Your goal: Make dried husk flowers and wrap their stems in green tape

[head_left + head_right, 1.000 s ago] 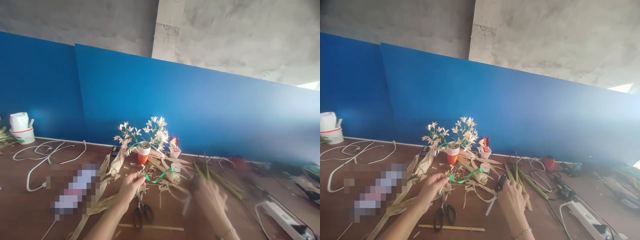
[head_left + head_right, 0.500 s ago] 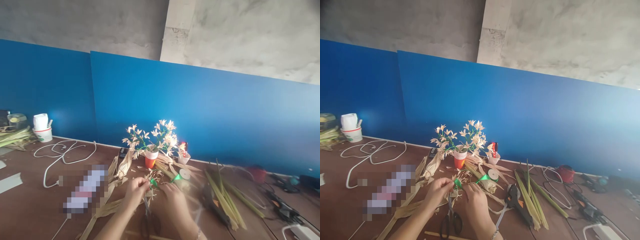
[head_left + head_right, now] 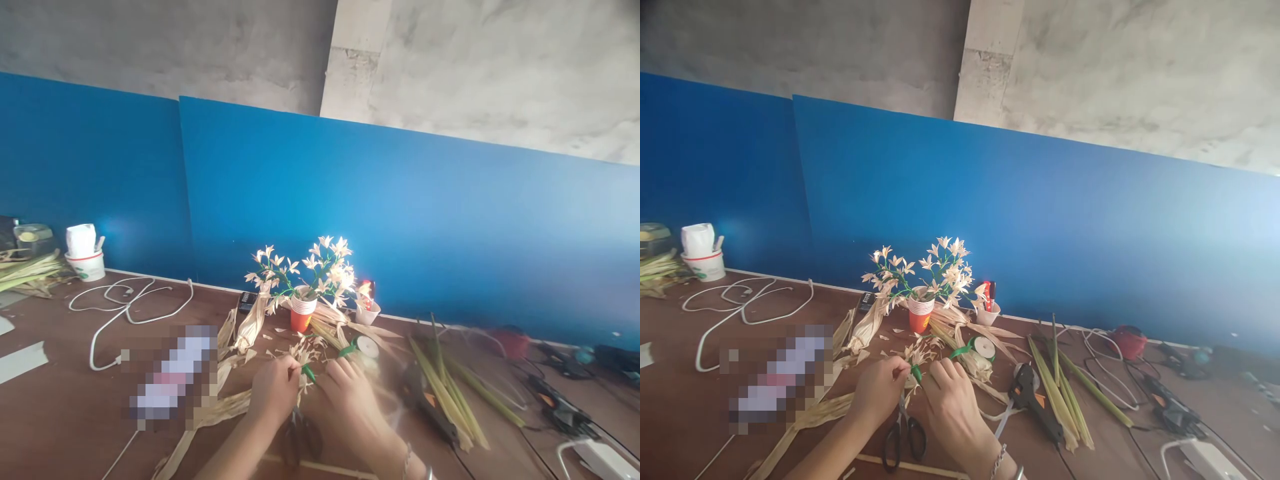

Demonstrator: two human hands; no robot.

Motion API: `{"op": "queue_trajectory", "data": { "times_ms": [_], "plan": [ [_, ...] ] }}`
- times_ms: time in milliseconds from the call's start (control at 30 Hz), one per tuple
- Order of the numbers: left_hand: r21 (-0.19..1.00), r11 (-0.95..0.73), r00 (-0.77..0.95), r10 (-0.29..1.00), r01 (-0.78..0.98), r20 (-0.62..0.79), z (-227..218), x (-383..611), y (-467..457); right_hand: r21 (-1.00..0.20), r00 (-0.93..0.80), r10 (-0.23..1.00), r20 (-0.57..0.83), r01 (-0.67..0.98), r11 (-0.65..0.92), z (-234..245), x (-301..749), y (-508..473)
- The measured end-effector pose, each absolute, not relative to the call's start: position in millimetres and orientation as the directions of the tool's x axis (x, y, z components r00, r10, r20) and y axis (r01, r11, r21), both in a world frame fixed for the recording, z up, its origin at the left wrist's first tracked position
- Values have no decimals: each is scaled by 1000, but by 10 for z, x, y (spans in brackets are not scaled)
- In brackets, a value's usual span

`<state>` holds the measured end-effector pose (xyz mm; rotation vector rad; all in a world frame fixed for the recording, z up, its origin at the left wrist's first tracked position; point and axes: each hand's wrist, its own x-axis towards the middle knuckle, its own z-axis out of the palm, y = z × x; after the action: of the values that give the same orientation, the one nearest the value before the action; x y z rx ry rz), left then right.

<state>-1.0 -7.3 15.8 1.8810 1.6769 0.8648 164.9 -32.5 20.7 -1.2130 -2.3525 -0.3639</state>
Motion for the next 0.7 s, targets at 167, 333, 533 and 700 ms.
{"op": "queue_trajectory", "data": {
  "times_ms": [167,333,533,700],
  "plan": [
    [572,-244,183,970,783,163,165,-3,-89,-102,-535,660,528,731,674,393,1683,-269],
    [342,-443,385,895,829,226,211,2,-120,-336,-437,759,482,708,621,514,1707,-164],
    [228,-678,571,720,698,394,167,-24,-96,-637,-287,922,260,667,387,534,1671,-25],
    [135,-794,631,562,592,535,114,-22,-87,-746,-251,962,108,619,245,456,1714,173]
  ]
}}
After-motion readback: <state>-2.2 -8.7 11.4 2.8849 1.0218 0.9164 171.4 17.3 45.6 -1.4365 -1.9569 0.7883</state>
